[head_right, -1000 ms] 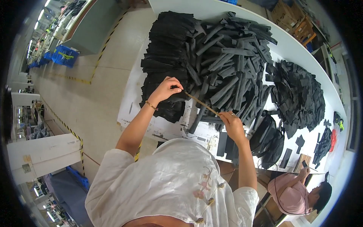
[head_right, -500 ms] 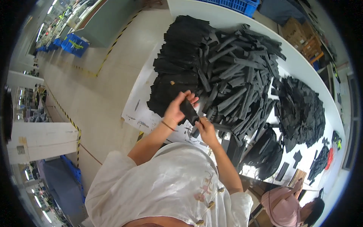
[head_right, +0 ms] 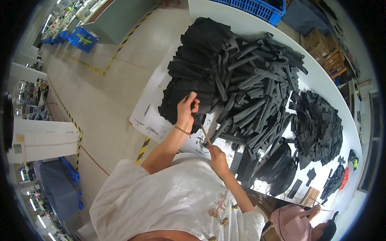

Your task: Sorting and organizing black rubber or plastic components on a workbench using a wooden stick for manipulation.

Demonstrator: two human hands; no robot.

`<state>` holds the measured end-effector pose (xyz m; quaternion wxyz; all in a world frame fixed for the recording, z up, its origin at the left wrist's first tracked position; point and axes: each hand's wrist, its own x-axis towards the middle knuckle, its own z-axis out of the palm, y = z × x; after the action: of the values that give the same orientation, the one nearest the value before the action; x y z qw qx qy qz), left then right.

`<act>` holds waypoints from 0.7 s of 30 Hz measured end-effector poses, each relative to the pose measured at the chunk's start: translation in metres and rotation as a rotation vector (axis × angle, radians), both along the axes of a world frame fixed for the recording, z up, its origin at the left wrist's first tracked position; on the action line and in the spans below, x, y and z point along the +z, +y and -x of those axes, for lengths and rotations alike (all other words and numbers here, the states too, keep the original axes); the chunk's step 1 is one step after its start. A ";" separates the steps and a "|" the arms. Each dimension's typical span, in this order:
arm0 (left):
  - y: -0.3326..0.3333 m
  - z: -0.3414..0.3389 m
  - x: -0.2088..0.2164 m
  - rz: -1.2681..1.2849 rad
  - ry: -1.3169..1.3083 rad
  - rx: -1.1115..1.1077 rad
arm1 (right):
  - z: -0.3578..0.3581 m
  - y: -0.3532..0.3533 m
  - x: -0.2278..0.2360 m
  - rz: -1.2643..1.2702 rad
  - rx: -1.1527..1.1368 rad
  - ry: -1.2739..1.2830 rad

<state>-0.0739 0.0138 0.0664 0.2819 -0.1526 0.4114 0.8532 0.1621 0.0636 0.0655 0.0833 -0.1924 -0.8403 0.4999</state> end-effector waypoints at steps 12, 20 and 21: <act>0.003 0.024 -0.028 -0.091 -0.133 0.215 | -0.029 0.052 0.068 0.334 -0.311 -0.072; 0.012 -0.020 -0.008 -0.030 -0.044 -0.269 | 0.066 0.050 0.034 0.122 -0.253 0.304; 0.009 -0.021 0.014 0.196 0.218 -0.444 | 0.066 0.055 0.037 0.101 -0.222 0.243</act>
<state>-0.0525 0.0232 0.0804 0.4003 0.0077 0.5432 0.7380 0.0965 0.1189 0.1029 0.2291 -0.2261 -0.7716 0.5487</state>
